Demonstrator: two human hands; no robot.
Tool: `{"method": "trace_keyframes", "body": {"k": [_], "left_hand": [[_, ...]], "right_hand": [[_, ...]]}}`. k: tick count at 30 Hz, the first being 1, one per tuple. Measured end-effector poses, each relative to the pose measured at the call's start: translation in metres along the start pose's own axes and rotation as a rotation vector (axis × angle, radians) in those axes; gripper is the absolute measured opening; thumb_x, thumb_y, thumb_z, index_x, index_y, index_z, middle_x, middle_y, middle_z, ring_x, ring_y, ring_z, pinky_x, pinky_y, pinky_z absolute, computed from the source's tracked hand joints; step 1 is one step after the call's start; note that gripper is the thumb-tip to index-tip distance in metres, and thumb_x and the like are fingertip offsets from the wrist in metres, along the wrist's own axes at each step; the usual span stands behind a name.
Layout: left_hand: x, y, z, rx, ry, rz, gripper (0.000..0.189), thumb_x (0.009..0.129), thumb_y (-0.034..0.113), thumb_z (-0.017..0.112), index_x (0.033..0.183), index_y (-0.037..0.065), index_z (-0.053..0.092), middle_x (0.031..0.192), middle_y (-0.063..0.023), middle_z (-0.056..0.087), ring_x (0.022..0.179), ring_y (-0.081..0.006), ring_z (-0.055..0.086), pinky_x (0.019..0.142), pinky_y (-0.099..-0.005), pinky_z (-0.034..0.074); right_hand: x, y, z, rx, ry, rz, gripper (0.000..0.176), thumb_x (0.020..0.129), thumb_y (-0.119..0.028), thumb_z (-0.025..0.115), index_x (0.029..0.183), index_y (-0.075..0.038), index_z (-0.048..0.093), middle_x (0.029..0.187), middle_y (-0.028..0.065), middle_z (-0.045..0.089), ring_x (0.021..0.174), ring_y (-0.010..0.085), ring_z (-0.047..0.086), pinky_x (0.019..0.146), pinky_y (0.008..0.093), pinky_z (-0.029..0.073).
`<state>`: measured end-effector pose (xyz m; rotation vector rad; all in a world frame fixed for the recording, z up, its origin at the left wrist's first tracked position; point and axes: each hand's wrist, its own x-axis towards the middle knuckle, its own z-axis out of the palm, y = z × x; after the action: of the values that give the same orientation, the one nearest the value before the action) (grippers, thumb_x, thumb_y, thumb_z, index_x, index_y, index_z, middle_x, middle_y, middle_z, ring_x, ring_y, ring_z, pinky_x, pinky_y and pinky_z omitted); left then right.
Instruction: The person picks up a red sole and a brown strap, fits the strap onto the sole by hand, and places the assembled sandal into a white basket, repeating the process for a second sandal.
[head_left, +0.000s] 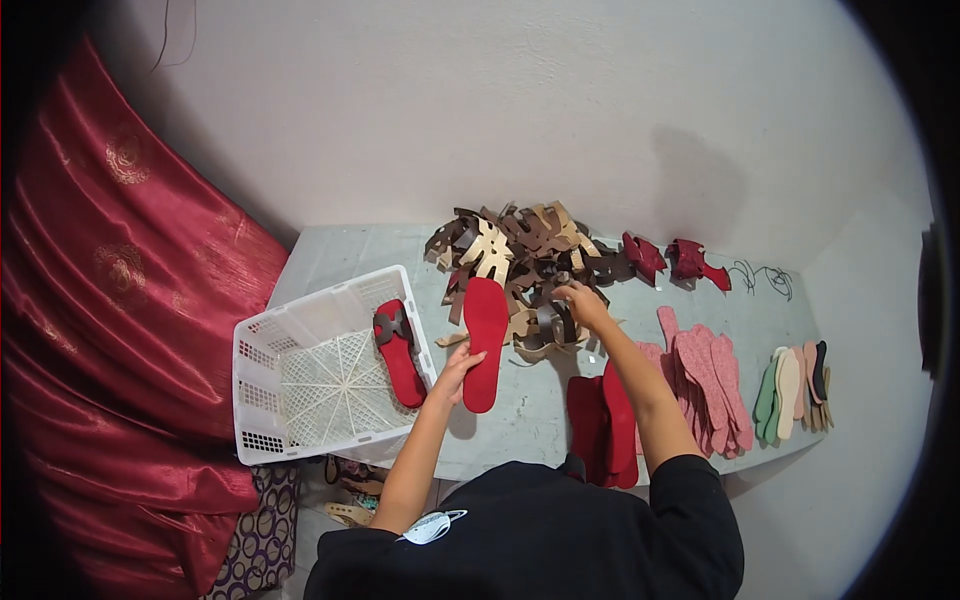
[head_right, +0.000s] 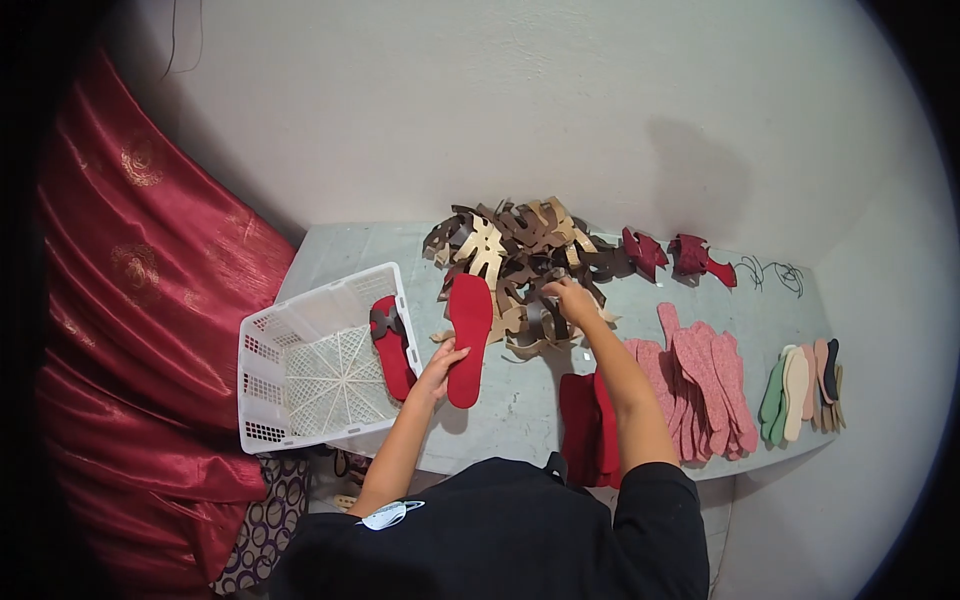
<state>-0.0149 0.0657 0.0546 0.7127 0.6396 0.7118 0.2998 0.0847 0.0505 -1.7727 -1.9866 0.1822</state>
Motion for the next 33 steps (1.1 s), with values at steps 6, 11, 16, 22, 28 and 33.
{"method": "trace_keyframes", "body": {"k": [6, 11, 16, 22, 28, 33], "left_hand": [[0.000, 0.000, 0.002, -0.011, 0.013, -0.011, 0.037, 0.082, 0.009, 0.058, 0.116, 0.004, 0.043, 0.103, -0.0061, 0.055, 0.090, -0.0126, 0.057, 0.077, -0.0263, 0.048], [0.001, -0.003, -0.001, -0.032, 0.021, -0.029, 0.037, 0.081, 0.005, 0.057, 0.115, 0.004, 0.043, 0.103, -0.0061, 0.057, 0.088, -0.0127, 0.059, 0.076, -0.0266, 0.050], [0.002, -0.002, 0.000, -0.032, -0.006, -0.074, 0.036, 0.081, 0.005, 0.057, 0.114, 0.004, 0.044, 0.102, -0.0062, 0.057, 0.089, -0.0130, 0.059, 0.077, -0.0271, 0.050], [0.002, -0.002, 0.000, 0.030, -0.004, -0.055, 0.036, 0.081, 0.006, 0.057, 0.114, 0.005, 0.043, 0.106, -0.0072, 0.057, 0.094, -0.0142, 0.058, 0.079, -0.0292, 0.050], [0.003, -0.005, -0.002, 0.064, -0.001, -0.031, 0.037, 0.082, 0.004, 0.056, 0.115, 0.005, 0.041, 0.107, -0.0066, 0.057, 0.094, -0.0137, 0.058, 0.078, -0.0284, 0.051], [0.007, -0.010, -0.007, 0.098, -0.043, -0.047, 0.038, 0.082, 0.006, 0.057, 0.117, 0.005, 0.041, 0.106, -0.0056, 0.058, 0.093, -0.0129, 0.059, 0.078, -0.0268, 0.050]], "right_hand": [[0.036, 0.012, 0.022, 0.366, -0.271, 0.214, 0.036, 0.080, -0.007, 0.054, 0.115, -0.015, 0.053, 0.098, 0.0137, 0.059, 0.093, 0.0223, 0.058, 0.079, 0.0324, 0.045], [0.034, 0.015, 0.028, 0.412, -0.395, 0.315, 0.039, 0.078, -0.007, 0.059, 0.117, -0.009, 0.054, 0.108, 0.0117, 0.059, 0.095, 0.0208, 0.056, 0.083, 0.0299, 0.043], [0.020, 0.016, -0.005, 0.867, -0.375, 0.514, 0.033, 0.077, -0.008, 0.061, 0.110, -0.009, 0.060, 0.089, 0.0026, 0.061, 0.077, 0.0093, 0.054, 0.070, 0.0247, 0.044], [-0.012, -0.013, -0.059, 1.438, -0.251, 0.519, 0.039, 0.084, -0.008, 0.051, 0.123, -0.004, 0.047, 0.102, 0.0085, 0.060, 0.093, 0.0126, 0.058, 0.077, 0.0249, 0.049], [-0.038, -0.074, -0.059, 1.891, 0.046, 0.396, 0.042, 0.084, -0.001, 0.046, 0.125, 0.008, 0.036, 0.125, 0.0193, 0.044, 0.114, 0.0239, 0.047, 0.093, 0.0385, 0.044], [-0.037, -0.122, -0.037, 2.357, 0.051, 0.196, 0.047, 0.084, 0.001, 0.043, 0.128, 0.006, 0.030, 0.133, 0.0142, 0.037, 0.124, 0.0198, 0.036, 0.104, 0.0446, 0.030]]}}
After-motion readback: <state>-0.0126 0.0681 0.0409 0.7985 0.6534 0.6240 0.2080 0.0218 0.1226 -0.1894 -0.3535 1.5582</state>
